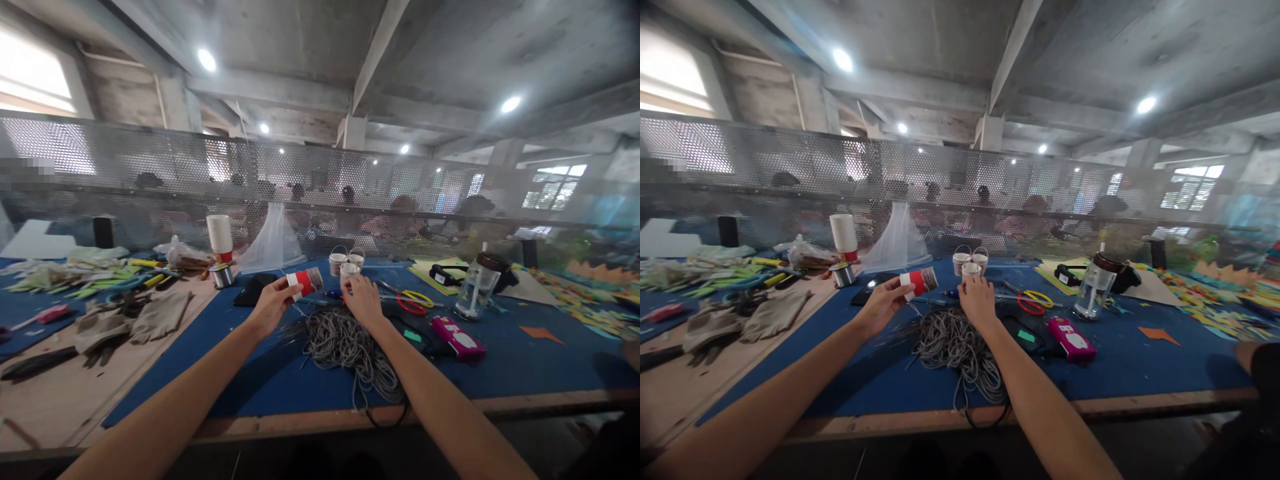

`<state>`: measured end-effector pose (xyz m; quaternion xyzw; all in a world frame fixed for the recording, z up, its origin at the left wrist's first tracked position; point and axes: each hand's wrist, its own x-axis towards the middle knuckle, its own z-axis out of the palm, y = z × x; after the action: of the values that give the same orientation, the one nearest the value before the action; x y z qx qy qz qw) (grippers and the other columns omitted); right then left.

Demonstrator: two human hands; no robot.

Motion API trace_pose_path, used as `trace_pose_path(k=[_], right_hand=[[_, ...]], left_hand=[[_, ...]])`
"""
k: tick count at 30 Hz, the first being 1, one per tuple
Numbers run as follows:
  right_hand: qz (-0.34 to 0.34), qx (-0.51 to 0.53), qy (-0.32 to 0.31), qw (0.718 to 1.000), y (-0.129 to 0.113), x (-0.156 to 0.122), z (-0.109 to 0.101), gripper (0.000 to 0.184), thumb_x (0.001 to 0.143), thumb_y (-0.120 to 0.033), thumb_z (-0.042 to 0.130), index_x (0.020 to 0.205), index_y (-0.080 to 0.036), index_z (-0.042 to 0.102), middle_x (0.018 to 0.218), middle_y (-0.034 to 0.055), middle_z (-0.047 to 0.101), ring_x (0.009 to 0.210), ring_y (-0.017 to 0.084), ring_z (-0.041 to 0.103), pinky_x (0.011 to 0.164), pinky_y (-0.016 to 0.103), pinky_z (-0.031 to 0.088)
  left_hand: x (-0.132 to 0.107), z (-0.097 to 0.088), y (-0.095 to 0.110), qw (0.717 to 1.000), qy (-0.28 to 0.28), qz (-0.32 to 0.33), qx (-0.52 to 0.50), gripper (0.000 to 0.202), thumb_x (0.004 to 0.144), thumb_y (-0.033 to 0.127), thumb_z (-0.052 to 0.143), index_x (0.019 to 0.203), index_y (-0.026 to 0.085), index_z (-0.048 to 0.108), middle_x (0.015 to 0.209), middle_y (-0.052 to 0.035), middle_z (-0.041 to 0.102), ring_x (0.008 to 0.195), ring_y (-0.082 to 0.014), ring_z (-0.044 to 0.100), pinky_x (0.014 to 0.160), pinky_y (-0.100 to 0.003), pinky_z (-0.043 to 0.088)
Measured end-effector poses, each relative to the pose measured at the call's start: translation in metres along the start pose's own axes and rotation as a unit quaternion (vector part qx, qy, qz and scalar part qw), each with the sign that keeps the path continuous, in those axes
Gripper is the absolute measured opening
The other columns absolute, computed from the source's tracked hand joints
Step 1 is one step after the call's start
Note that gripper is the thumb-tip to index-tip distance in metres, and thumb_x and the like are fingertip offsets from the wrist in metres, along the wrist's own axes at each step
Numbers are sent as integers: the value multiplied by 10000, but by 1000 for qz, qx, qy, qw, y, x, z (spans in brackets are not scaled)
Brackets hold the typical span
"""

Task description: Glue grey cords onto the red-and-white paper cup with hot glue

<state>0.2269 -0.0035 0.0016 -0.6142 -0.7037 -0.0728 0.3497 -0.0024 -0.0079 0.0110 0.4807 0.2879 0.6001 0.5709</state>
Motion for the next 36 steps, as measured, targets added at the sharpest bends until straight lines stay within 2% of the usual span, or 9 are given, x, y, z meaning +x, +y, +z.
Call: trace_pose_path(k=[2,6,8,10,17,20,23,27,36], right_hand=[[-13,160,-52,986,-11,-1,1,147,898,-244,533,974,-190,646,985,72,708,956,192,649,895,332,457],[4,417,-162,894,-30,-5,9,170,819,-225,611,979,-170,598,984,69,730,932,175,680,882,306,486],[15,495,-203,845,-35,-8,12,223,805,-240,629,1006,-172,562,985,71,736,969,180,683,899,311,486],[24,522,-225,823,-36,-10,11,260,808,-277,640,1029,-172,553,932,61,742,947,183,689,891,314,488],[8,427,-140,893,-32,-7,-6,237,862,-405,585,885,-174,628,608,-33,609,570,136,613,639,250,475],[-19,364,-80,928,-30,-7,-11,257,896,-428,540,889,-194,645,629,-33,595,529,128,576,584,239,448],[-67,298,-25,952,-29,-9,-13,259,919,-421,523,919,-204,665,774,9,666,656,149,613,666,249,461],[-119,239,23,963,-29,-10,-13,238,940,-388,515,935,-213,677,952,49,687,883,184,617,807,269,453],[-131,212,43,968,-29,-11,-15,235,954,-378,510,946,-215,679,932,59,645,878,183,588,855,283,447]], left_hand=[[-1,1,1,1000,-5,5,5,393,606,258,850,962,131,741,936,-74,737,790,-164,651,789,-298,499],[-2,3,2,999,-7,24,21,400,611,286,843,966,135,739,943,-78,740,803,-180,656,793,-304,492],[-3,4,2,999,-8,33,30,406,615,297,839,973,135,736,947,-82,740,809,-191,658,796,-313,491],[-3,5,2,998,-14,38,41,421,614,297,842,989,139,735,952,-82,742,817,-194,659,801,-313,488],[-5,5,2,991,-20,54,122,416,646,307,813,1021,144,736,973,-86,747,868,-226,658,821,-324,475],[-7,8,4,985,-17,66,160,370,656,317,794,980,145,747,943,-78,751,867,-241,658,825,-335,478],[-10,12,5,980,-46,55,184,363,652,302,782,979,148,752,928,-79,754,863,-256,664,822,-349,485],[-11,13,4,976,-75,46,199,325,683,286,753,982,160,755,938,-74,754,852,-243,669,830,-343,484],[-13,13,6,969,-98,47,224,265,698,249,727,948,168,762,900,-59,749,810,-224,654,811,-332,469]])
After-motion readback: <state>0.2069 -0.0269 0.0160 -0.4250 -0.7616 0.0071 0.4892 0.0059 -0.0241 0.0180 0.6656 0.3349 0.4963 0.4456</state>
